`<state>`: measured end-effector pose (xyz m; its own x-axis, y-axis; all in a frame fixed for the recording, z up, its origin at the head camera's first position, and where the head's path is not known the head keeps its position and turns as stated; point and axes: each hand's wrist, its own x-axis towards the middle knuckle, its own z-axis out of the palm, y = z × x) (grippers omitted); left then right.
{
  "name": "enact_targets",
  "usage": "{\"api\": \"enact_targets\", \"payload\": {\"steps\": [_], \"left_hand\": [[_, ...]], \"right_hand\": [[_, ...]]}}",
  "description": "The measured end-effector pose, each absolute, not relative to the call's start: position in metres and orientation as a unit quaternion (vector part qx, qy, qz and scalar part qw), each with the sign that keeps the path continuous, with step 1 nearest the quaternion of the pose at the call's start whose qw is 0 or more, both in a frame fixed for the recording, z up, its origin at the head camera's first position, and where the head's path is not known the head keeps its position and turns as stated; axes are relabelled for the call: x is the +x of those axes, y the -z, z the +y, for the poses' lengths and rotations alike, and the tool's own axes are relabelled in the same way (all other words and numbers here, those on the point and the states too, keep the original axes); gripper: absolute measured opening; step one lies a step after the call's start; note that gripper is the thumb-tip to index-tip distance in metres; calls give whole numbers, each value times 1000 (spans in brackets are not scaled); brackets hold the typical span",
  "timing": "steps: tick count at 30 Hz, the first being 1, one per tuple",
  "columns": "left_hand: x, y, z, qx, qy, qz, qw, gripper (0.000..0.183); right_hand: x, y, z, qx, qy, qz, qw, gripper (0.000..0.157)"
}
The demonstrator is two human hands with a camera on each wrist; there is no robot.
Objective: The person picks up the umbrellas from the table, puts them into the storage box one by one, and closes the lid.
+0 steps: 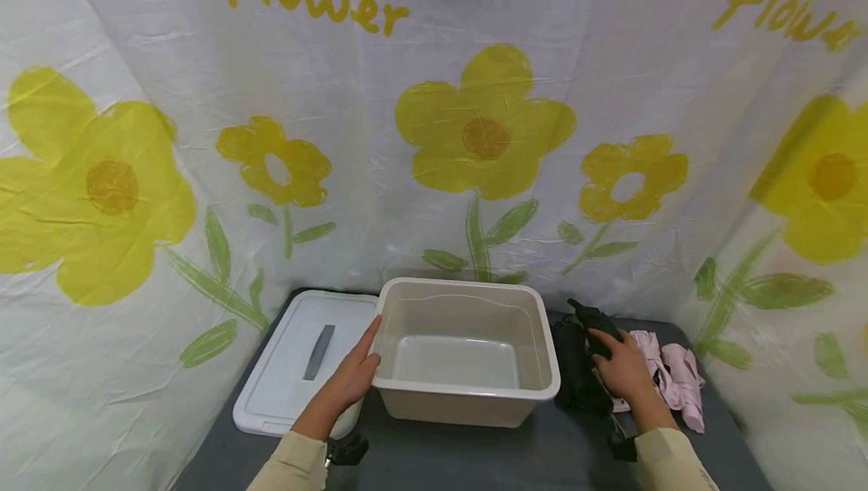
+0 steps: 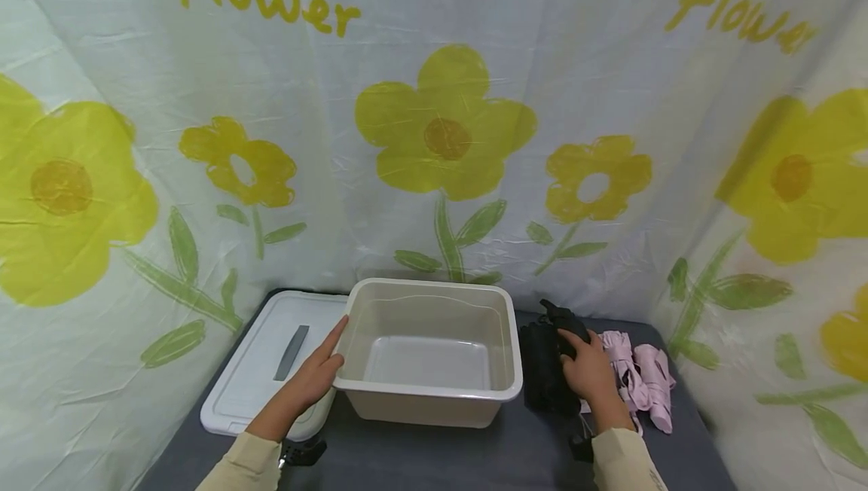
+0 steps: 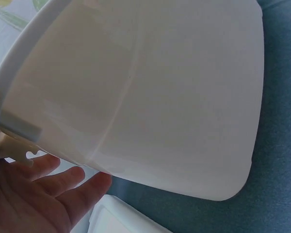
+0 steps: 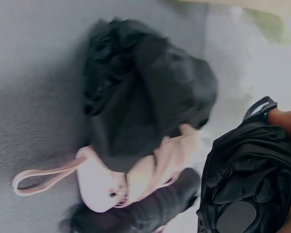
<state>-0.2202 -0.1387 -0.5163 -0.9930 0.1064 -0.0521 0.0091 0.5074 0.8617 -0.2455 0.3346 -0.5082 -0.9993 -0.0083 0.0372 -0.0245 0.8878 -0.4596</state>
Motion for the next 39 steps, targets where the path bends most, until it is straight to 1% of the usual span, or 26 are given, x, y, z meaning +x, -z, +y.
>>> {"api": "enact_targets", "payload": {"steps": [9,18,26,33,39], "left_hand": [[-219,515,-140,38,-494,868,47,66],[-218,511,-142,41,-474,879,35,65],[-217,514,-143,39,-480,875,37,64],[-218,518,-144,37,-486,872,42,66],[-216,518,-143,53,-499,865,30,65]], "right_hand": [[-237,477,319,21,-250,-967,39,51],[-232,450,296,35,-255,-966,36,51],[-223,430,275,69,-252,-964,53,50],[-221,416,251,100,-260,-959,52,49],[-223,412,232,143,-267,-952,48,49]]}}
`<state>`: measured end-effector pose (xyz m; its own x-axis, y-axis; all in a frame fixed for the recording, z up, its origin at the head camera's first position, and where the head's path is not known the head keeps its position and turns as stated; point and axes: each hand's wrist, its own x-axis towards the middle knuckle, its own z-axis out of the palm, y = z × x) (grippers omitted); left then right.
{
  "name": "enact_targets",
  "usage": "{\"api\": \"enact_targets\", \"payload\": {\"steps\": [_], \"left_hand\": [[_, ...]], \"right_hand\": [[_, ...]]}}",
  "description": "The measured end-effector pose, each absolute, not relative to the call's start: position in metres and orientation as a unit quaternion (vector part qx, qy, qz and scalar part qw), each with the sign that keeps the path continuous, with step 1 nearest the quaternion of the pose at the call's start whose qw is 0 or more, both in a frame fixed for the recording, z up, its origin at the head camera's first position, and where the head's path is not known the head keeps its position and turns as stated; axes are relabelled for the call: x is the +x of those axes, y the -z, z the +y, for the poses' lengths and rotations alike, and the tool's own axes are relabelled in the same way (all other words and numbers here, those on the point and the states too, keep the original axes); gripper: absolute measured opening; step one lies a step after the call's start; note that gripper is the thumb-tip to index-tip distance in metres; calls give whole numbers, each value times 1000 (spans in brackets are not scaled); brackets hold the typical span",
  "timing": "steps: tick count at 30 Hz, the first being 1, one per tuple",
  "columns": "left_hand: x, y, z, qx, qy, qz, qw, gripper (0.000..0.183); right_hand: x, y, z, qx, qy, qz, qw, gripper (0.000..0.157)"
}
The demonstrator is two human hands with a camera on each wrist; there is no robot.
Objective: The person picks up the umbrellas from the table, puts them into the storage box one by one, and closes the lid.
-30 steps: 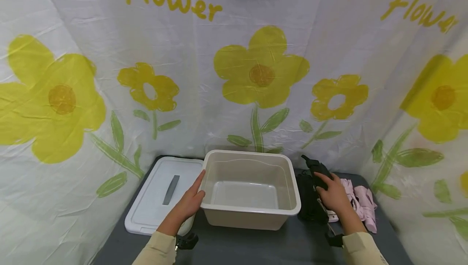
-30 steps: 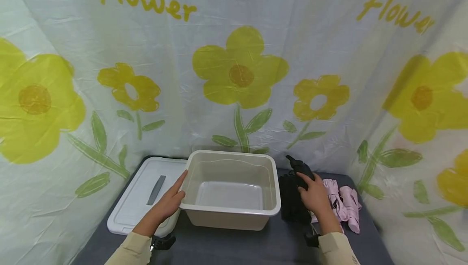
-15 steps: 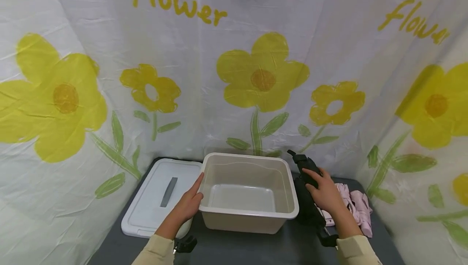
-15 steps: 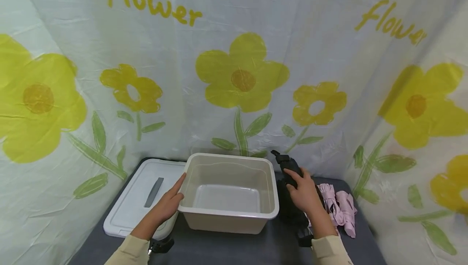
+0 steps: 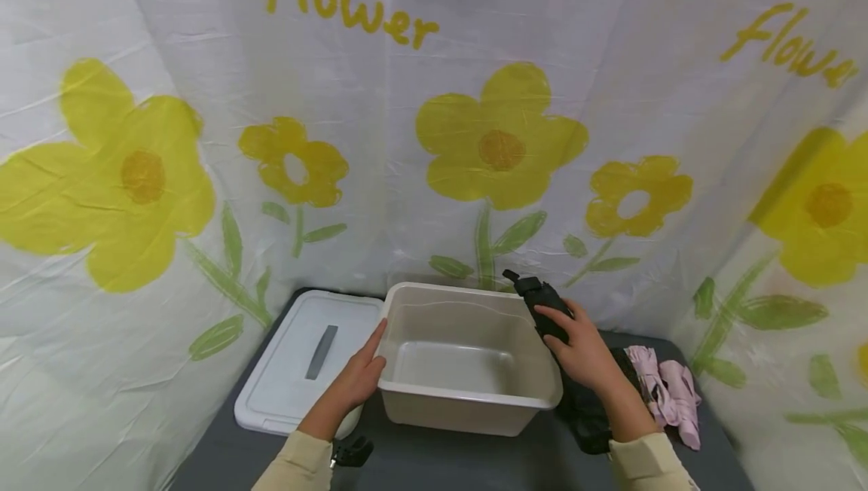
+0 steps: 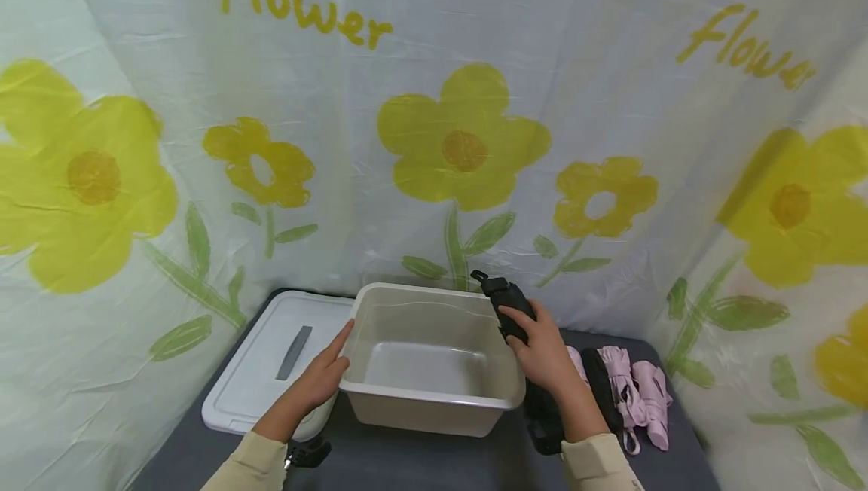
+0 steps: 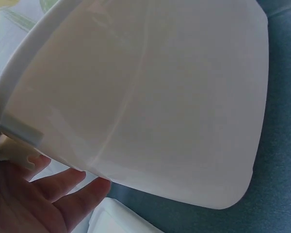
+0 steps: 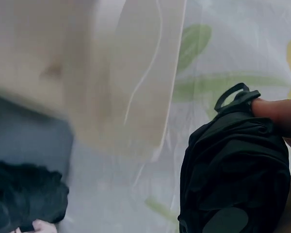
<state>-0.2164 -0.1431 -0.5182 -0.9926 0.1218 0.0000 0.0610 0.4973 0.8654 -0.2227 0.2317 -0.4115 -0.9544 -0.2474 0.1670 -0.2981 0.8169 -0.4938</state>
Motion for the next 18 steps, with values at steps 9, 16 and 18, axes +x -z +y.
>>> {"api": "enact_targets", "payload": {"steps": [9,16,18], "left_hand": [[-217,521,-143,59,-499,864,24,67],[-217,521,-143,53,-492,868,26,68],[-218,520,-143,49,-495,867,27,69]], "right_hand": [[-227,411,200,193,-264,-945,6,49],[-235,410,178,232,-252,-939,-38,47],[-240,411,173,239,-255,-936,-54,47]]}}
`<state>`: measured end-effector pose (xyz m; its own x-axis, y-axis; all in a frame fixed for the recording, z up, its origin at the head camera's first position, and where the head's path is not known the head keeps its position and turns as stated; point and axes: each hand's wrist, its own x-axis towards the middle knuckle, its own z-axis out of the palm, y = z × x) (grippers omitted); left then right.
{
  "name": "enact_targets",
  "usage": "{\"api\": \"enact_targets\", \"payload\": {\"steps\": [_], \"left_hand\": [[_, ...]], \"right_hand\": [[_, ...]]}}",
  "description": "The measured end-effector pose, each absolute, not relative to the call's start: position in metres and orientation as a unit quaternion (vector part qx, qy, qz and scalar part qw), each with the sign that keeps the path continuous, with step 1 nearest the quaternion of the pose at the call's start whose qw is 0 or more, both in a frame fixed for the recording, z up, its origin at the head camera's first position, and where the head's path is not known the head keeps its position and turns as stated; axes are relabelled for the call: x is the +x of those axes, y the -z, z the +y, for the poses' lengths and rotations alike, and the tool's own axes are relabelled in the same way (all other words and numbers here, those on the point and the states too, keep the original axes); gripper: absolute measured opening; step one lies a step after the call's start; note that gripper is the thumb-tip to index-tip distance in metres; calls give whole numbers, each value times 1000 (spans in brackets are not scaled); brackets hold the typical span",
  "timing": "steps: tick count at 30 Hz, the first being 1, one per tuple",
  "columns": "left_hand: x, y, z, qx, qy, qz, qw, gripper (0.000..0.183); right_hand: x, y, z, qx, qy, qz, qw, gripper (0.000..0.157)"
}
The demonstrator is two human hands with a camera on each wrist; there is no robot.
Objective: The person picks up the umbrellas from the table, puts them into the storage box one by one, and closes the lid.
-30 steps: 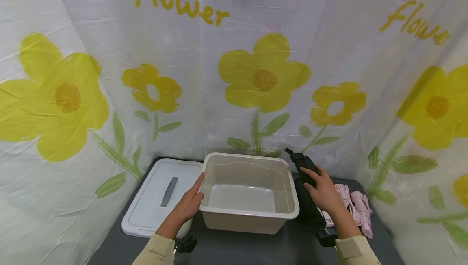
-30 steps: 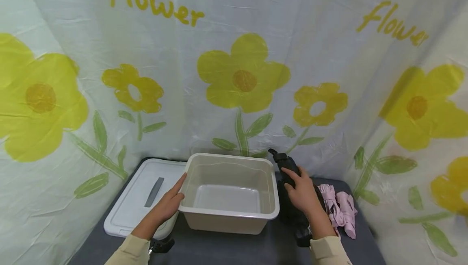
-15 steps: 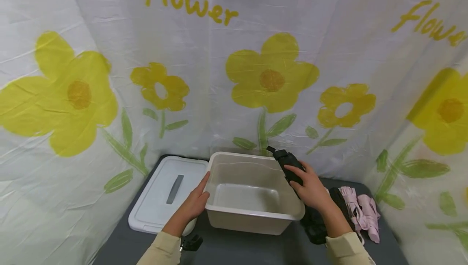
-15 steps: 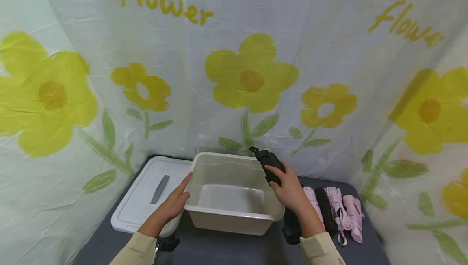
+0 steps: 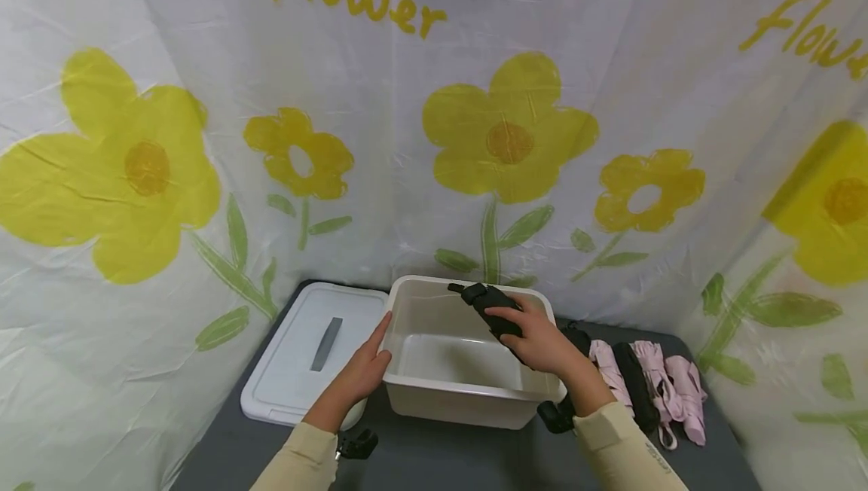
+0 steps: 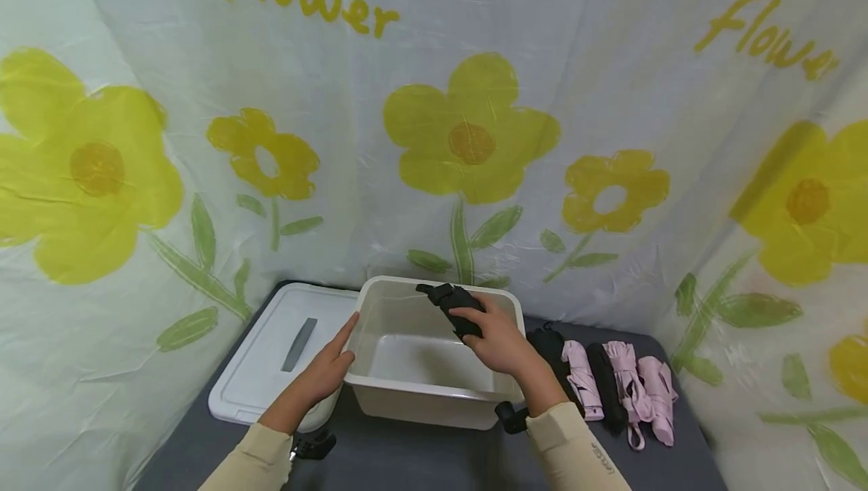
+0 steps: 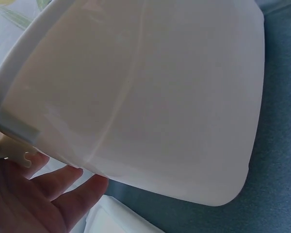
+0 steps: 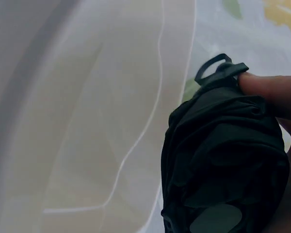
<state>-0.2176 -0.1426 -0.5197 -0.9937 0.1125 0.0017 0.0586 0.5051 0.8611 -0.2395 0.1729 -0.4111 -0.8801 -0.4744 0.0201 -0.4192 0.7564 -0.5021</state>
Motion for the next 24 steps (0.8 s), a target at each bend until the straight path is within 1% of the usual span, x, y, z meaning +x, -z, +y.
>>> {"api": "enact_targets", "payload": {"steps": [7,10,16,20,24], "left_hand": [[-219,518,-142,37,-512,858,36,70],[-218,520,-142,25,-517,855,45,70],[-216,520,-141,18,-521,852,50,70],[-216,520,-140,19,-524,850,48,70],[-217,519,-140,27,-527,848,41,70]], "right_hand": [[-255,416,153,-258,216,937,92,44],[-260,420,144,-257,186,941,115,44],[-273,425,128,-249,179,937,171,44],[-283,429,121,-255,168,933,188,44],[-292,433,113,-258,164,932,193,46]]}}
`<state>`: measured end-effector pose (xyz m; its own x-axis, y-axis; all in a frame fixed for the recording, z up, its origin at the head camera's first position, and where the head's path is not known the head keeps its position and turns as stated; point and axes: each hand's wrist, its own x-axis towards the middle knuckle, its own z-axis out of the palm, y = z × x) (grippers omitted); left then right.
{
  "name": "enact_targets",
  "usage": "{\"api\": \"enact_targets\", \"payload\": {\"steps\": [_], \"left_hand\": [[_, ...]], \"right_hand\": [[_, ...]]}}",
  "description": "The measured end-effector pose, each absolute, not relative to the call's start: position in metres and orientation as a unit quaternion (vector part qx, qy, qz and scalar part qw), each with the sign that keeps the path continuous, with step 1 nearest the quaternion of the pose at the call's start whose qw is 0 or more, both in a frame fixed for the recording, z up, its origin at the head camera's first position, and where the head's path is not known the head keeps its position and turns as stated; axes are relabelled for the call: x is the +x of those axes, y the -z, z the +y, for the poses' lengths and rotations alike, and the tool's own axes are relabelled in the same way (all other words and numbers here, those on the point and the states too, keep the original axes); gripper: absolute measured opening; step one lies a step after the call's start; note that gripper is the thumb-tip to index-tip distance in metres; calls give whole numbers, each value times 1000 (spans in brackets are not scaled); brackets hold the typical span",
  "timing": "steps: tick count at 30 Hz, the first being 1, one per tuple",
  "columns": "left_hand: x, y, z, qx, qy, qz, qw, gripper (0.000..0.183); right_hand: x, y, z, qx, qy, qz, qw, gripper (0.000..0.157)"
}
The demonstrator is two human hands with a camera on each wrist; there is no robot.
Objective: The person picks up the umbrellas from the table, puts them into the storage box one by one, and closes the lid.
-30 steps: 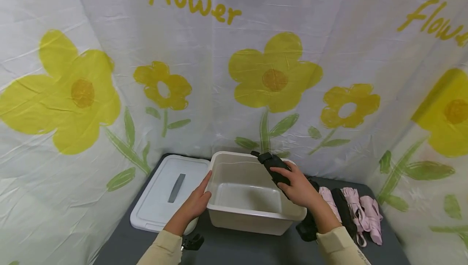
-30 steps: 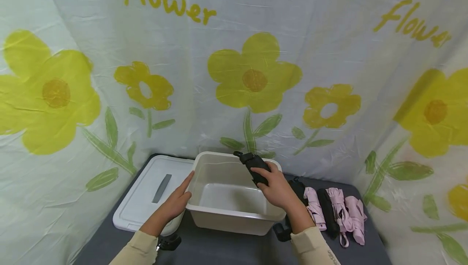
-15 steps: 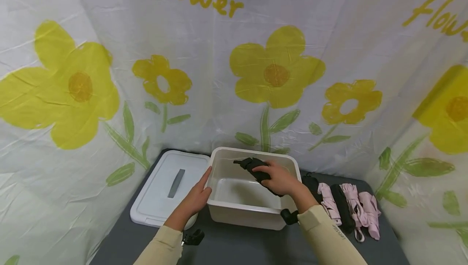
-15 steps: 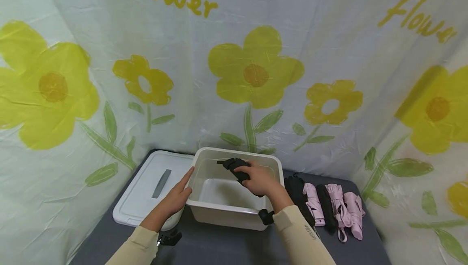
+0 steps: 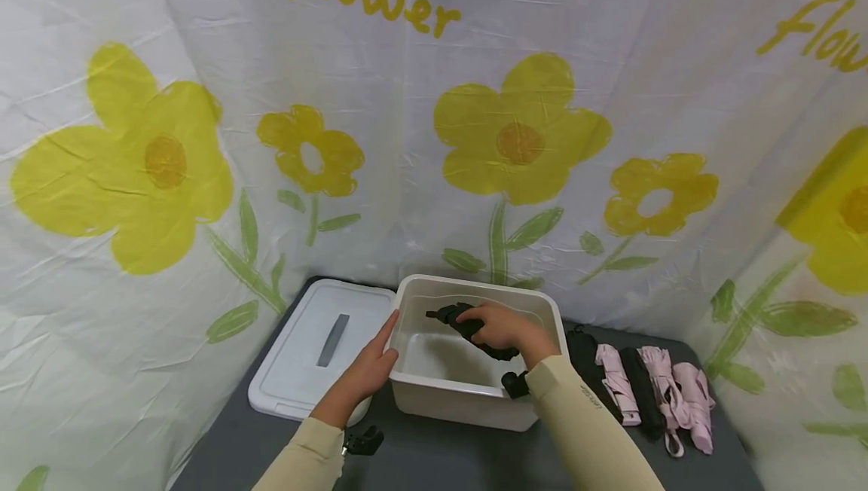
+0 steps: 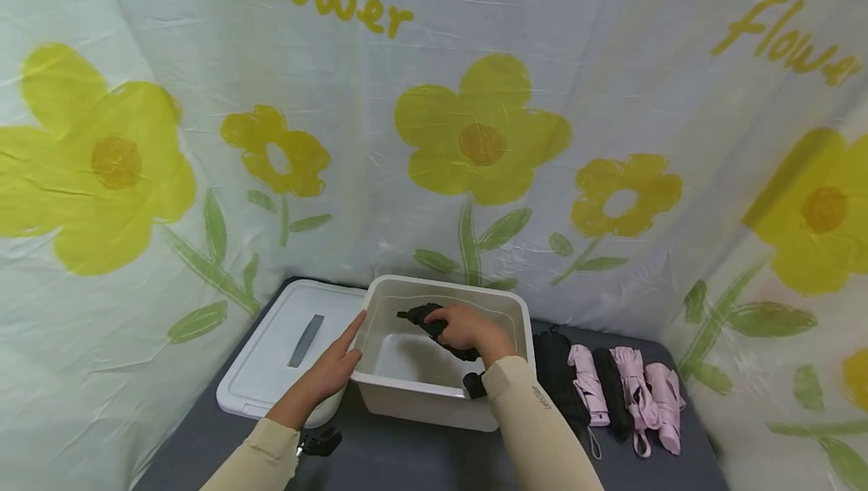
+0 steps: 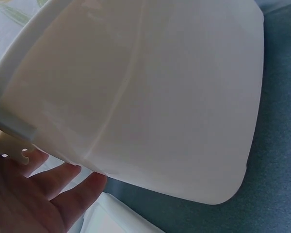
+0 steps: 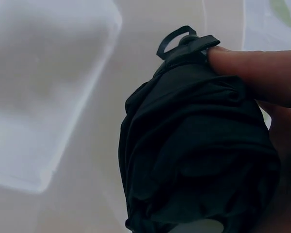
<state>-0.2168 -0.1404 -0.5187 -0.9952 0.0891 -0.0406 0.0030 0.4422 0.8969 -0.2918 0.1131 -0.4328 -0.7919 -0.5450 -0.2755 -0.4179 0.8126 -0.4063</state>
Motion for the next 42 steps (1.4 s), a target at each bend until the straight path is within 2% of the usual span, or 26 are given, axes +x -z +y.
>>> {"api": "enact_targets", "payload": {"steps": [15,23,31,40,42], "left_hand": [[-215,519,-147,39,-525,849,39,70],[-221,516,-145,56,-537,841,32,68],[-212,520,-144,46,-529,846,48,68],[-209,522,-144,66,-528,846,37,68],[-211,520,-145,69,-524,848,28,67]], "right_hand": [[-308,450,79,-210,203,918,269,47],[-319,454,70,-212,167,925,269,44],[-316,482,53,-200,108,934,278,41],[-311,493,42,-169,107,936,290,43],[-313,493,39,-155,154,928,300,45]]}}
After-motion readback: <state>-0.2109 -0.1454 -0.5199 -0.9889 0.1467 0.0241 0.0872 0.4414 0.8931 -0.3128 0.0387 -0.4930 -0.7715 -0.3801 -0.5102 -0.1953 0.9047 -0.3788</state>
